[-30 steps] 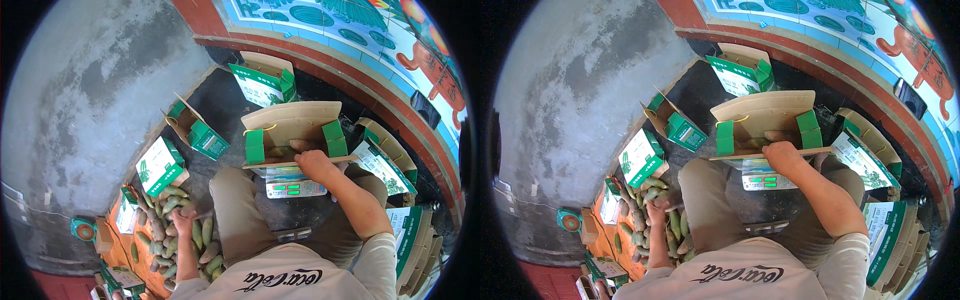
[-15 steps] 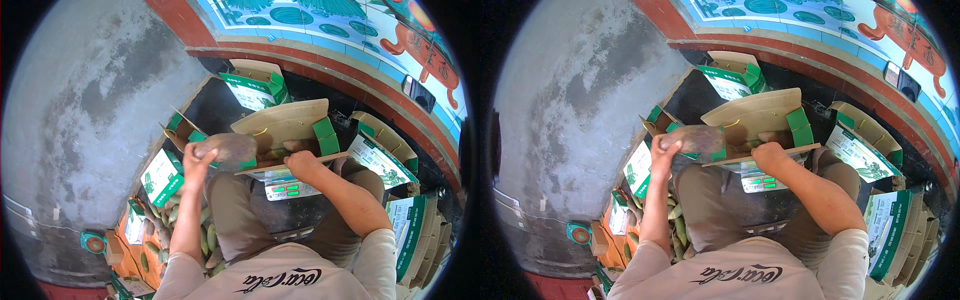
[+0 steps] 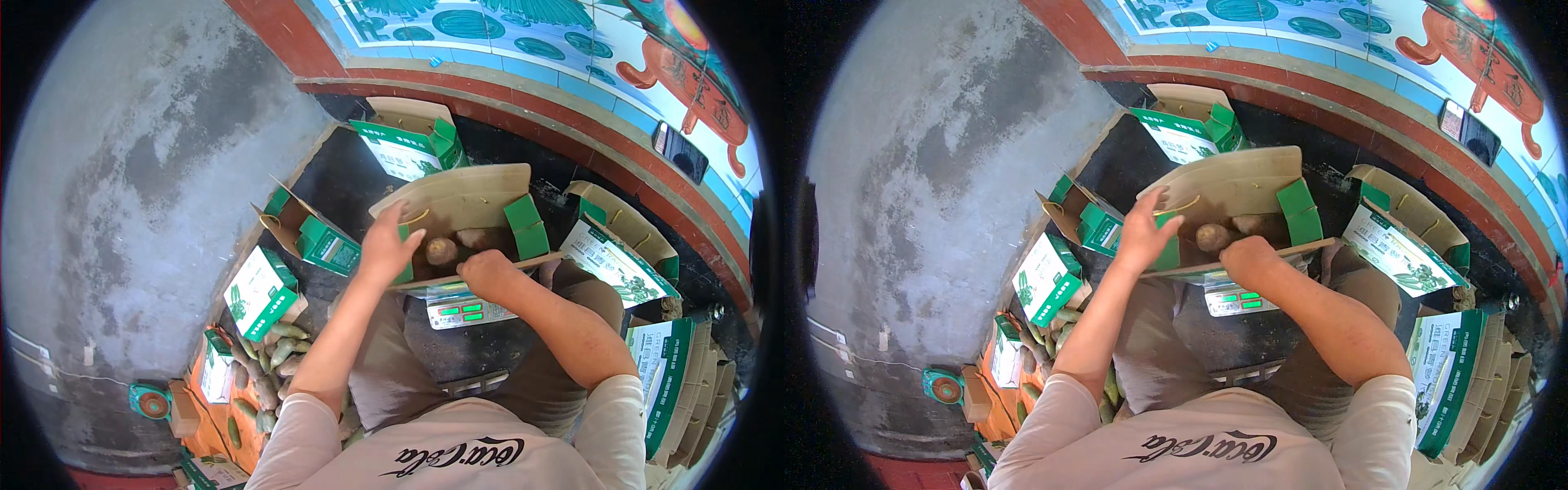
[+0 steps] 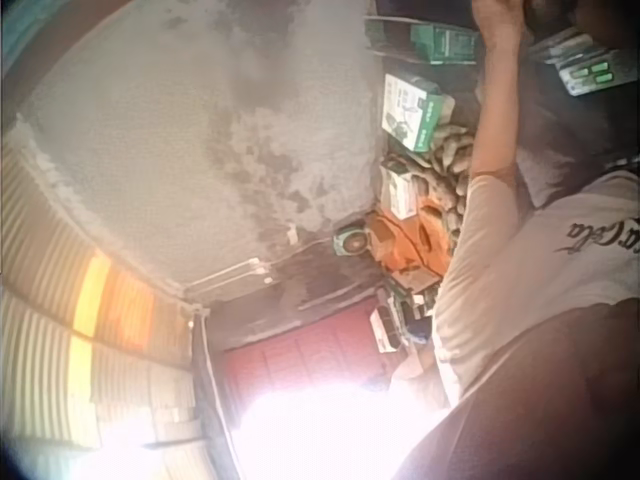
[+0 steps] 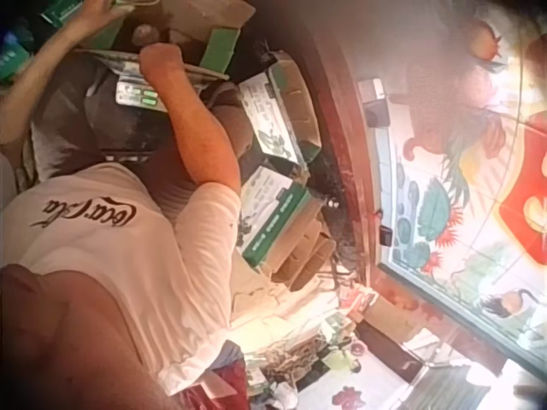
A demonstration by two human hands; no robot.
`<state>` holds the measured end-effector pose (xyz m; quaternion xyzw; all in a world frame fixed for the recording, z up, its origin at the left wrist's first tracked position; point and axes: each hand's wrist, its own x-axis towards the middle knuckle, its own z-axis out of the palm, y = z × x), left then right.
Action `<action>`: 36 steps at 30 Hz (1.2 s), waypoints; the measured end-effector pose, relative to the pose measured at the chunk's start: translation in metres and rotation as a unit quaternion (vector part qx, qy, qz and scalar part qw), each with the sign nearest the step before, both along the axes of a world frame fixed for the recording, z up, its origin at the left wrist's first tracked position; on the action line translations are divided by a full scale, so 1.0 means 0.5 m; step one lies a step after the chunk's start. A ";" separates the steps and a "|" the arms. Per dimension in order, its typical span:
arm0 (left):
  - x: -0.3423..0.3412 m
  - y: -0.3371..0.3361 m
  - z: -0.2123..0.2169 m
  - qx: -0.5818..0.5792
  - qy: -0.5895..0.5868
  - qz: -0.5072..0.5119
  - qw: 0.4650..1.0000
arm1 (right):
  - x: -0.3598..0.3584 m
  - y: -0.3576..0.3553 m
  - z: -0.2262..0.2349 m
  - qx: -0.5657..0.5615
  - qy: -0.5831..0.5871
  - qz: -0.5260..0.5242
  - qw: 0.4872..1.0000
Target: Packing radishes into cardboard boxes and weighing them.
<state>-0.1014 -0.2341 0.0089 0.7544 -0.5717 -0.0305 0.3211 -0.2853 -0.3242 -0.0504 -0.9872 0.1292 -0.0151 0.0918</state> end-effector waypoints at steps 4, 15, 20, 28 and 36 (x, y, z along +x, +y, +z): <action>0.043 0.073 0.028 -0.063 0.035 0.064 0.995 | -0.007 -0.005 -0.006 -0.007 0.004 -0.004 1.000; 0.232 0.492 -0.277 0.096 0.012 0.286 0.953 | 0.004 -0.003 0.019 -0.004 0.049 -0.007 0.999; 0.201 0.703 -0.498 0.466 0.054 0.315 0.825 | 0.007 0.000 0.025 -0.012 0.050 -0.007 0.999; 0.057 0.864 -0.638 0.572 0.199 0.378 0.700 | 0.004 -0.006 0.019 -0.023 0.038 -0.019 0.999; -0.009 0.929 -0.707 0.667 0.189 0.297 0.657 | 0.029 -0.004 0.036 0.003 0.023 -0.027 0.999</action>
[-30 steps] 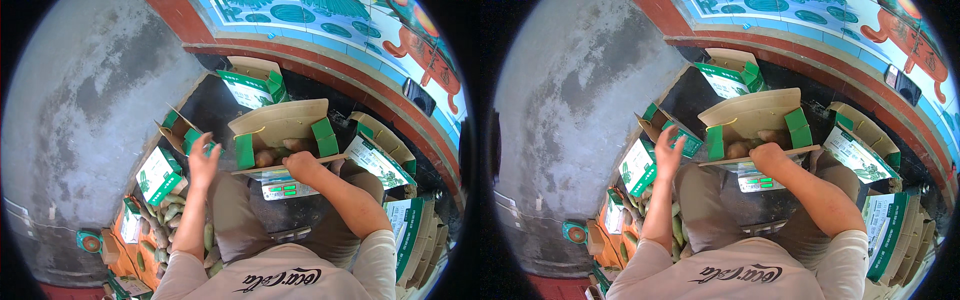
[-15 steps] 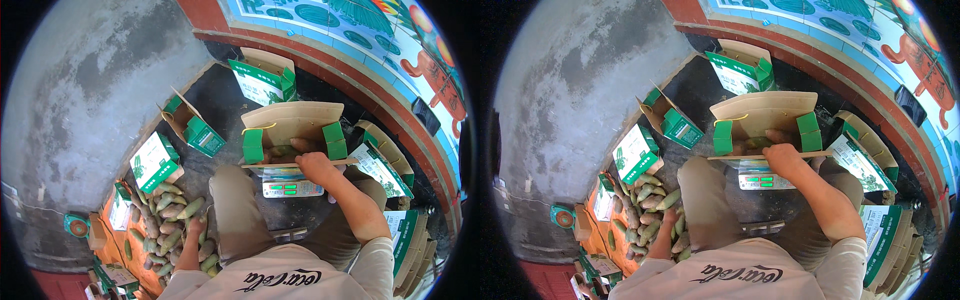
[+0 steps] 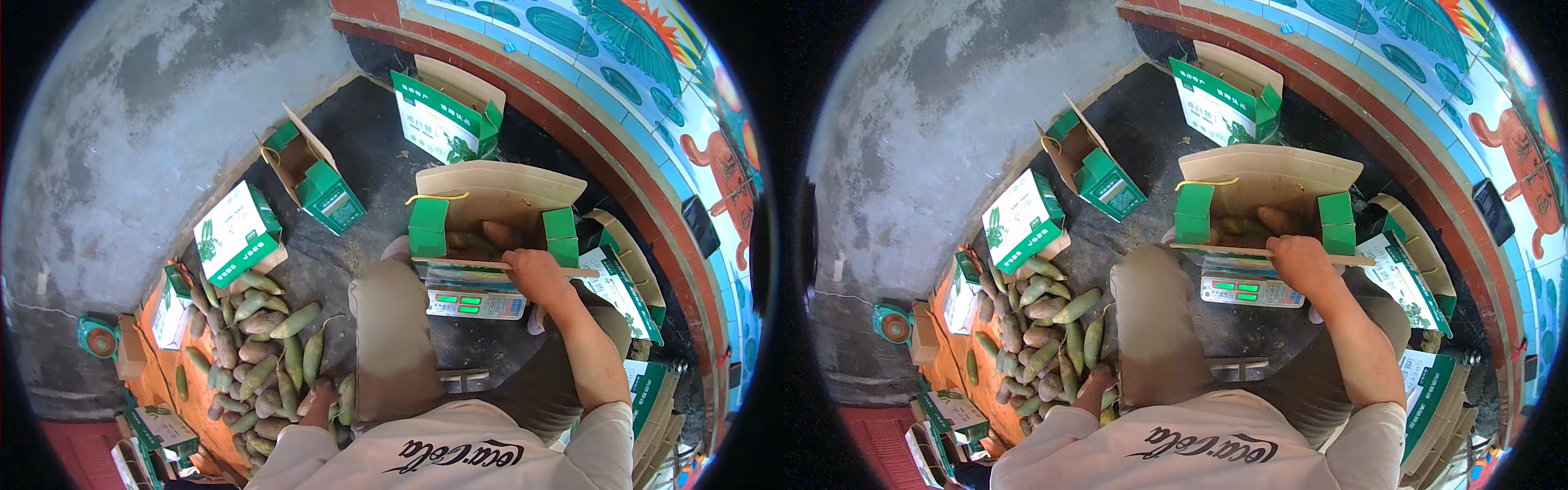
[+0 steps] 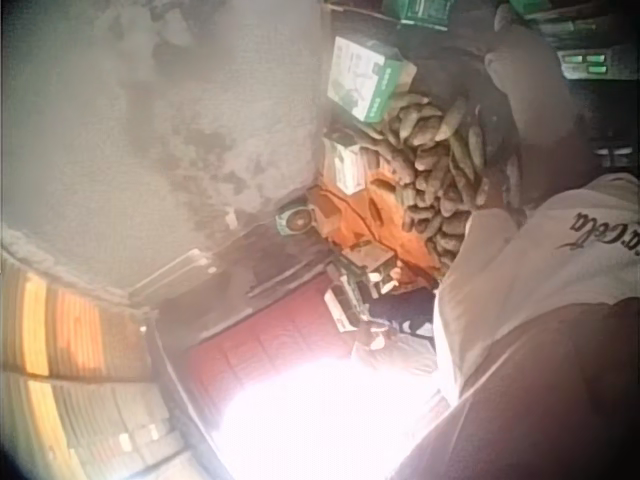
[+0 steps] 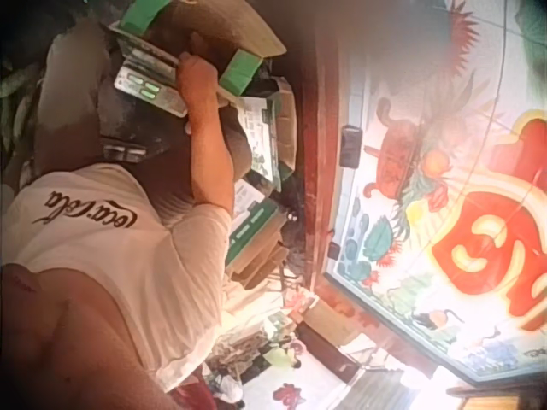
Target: Packing radishes into cardboard boxes and weighing them.
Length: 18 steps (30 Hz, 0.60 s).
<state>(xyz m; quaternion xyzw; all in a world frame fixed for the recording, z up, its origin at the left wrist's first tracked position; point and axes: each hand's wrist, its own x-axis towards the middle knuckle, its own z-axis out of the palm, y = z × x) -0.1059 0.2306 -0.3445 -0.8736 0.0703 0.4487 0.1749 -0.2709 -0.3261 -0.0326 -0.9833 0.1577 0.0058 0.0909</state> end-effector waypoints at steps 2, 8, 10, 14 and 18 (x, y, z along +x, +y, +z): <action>-0.022 -0.070 0.029 0.021 0.006 -0.006 1.000 | -0.019 -0.008 -0.009 0.007 -0.002 -0.025 1.000; -0.017 -0.050 0.064 0.074 -0.055 0.061 0.994 | -0.008 -0.010 -0.007 0.017 -0.007 -0.033 0.999; -0.013 -0.078 0.117 0.096 -0.016 0.065 0.993 | -0.014 -0.013 -0.007 0.017 0.000 -0.038 0.999; -0.006 0.013 0.068 0.086 -0.070 0.129 0.985 | -0.002 -0.010 0.000 0.020 -0.006 -0.029 0.999; 0.000 -0.003 0.066 0.118 -0.059 0.055 0.990 | -0.009 -0.014 -0.007 0.019 -0.003 -0.041 0.999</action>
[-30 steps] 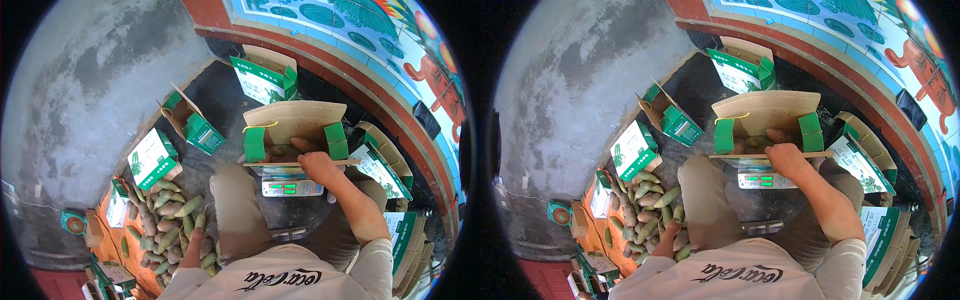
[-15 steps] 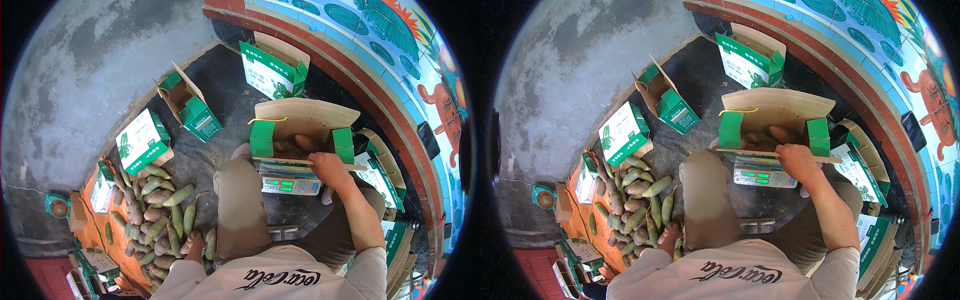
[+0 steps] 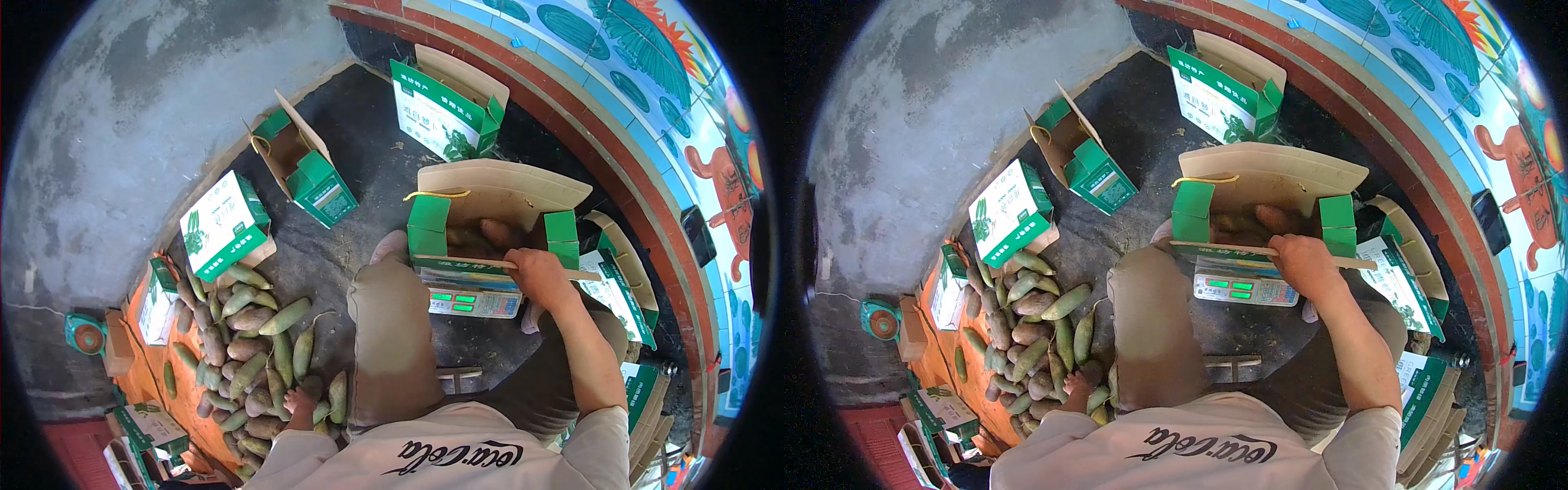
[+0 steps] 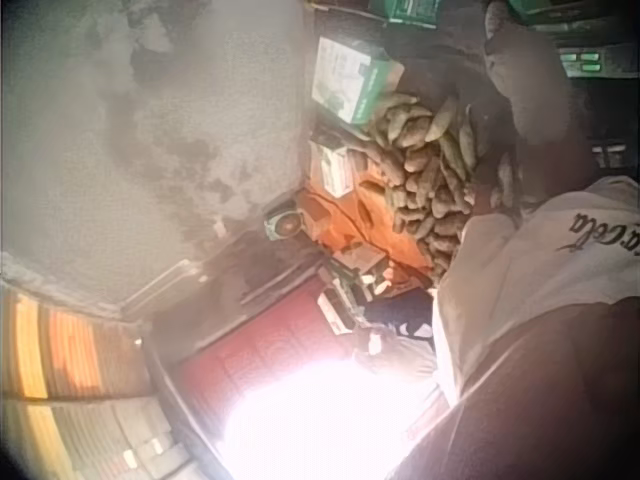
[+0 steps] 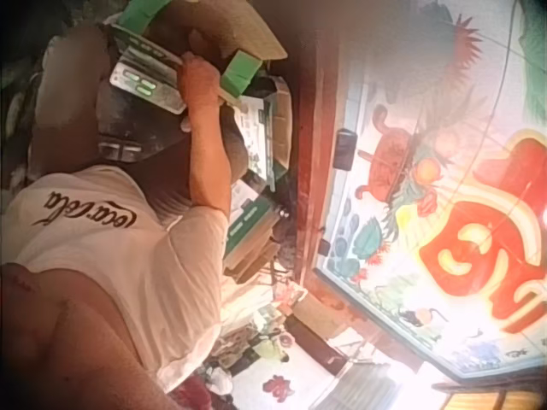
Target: Packing radishes into cardboard boxes and weighing them.
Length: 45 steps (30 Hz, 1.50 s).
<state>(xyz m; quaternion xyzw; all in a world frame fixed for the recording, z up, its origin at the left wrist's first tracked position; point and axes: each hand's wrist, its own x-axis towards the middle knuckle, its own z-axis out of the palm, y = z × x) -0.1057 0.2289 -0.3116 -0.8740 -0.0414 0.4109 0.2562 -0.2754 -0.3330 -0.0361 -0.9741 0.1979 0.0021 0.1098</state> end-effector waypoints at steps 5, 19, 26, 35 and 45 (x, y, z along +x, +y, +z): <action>0.004 0.033 -0.009 -0.037 -0.050 0.092 0.994 | 0.002 0.002 0.001 0.014 -0.010 -0.002 1.000; 0.050 -0.082 0.047 -0.146 0.114 0.001 0.983 | -0.002 0.008 -0.001 -0.016 -0.001 0.022 1.000; 0.134 -0.182 0.165 -0.504 -0.136 0.183 0.833 | -0.024 0.013 -0.018 -0.022 0.036 0.040 0.998; 0.210 -0.431 0.520 -0.707 -0.319 0.027 0.631 | -0.027 0.029 -0.010 -0.012 0.038 0.069 0.997; 0.089 -0.768 0.678 -0.727 -0.028 -0.110 0.677 | -0.035 0.022 -0.040 -0.040 -0.034 0.065 0.996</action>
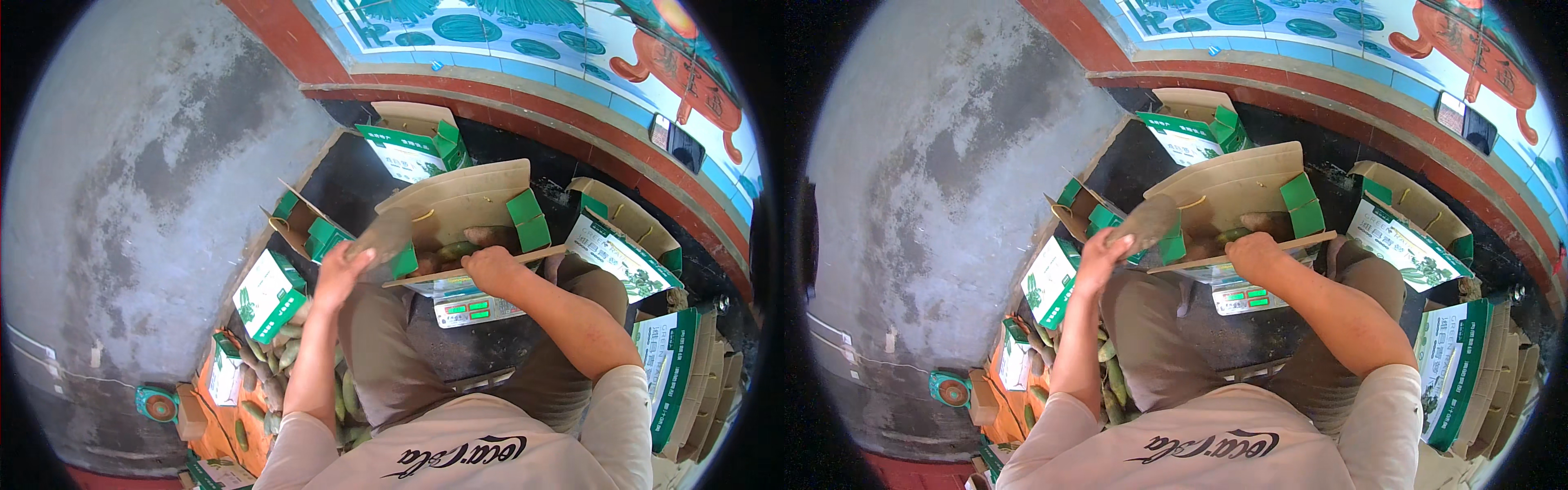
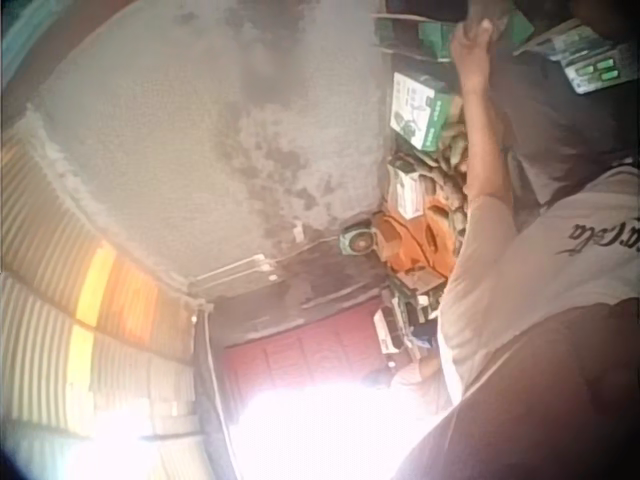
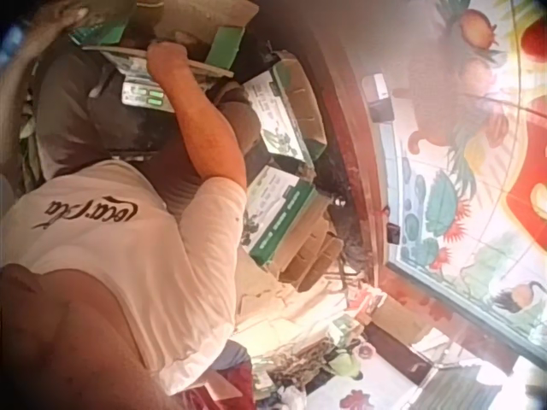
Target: Packing radishes into cardboard boxes and weighing them.
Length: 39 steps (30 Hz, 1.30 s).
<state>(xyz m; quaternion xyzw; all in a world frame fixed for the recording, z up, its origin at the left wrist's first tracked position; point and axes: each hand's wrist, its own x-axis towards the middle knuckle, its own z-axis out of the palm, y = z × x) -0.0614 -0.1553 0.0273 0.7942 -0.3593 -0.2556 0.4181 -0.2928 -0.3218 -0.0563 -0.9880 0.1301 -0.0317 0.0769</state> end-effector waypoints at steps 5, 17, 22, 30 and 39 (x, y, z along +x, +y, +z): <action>-0.054 -0.095 -0.041 -0.020 0.078 -0.037 0.996 | 0.006 0.004 -0.002 0.009 -0.011 -0.002 1.000; 0.067 0.075 -0.090 -0.145 -0.112 0.066 0.981 | 0.012 0.009 0.014 0.057 0.094 0.022 0.994; 0.125 0.244 -0.228 0.015 -0.262 0.132 0.956 | 0.014 0.005 0.034 0.048 0.100 -0.004 0.994; 0.091 0.467 -0.478 0.332 -0.169 0.121 0.920 | 0.009 0.003 0.047 0.046 0.113 -0.008 0.992; 0.027 0.655 -0.750 0.499 0.019 0.036 0.866 | 0.009 -0.004 0.055 0.055 0.112 -0.011 0.992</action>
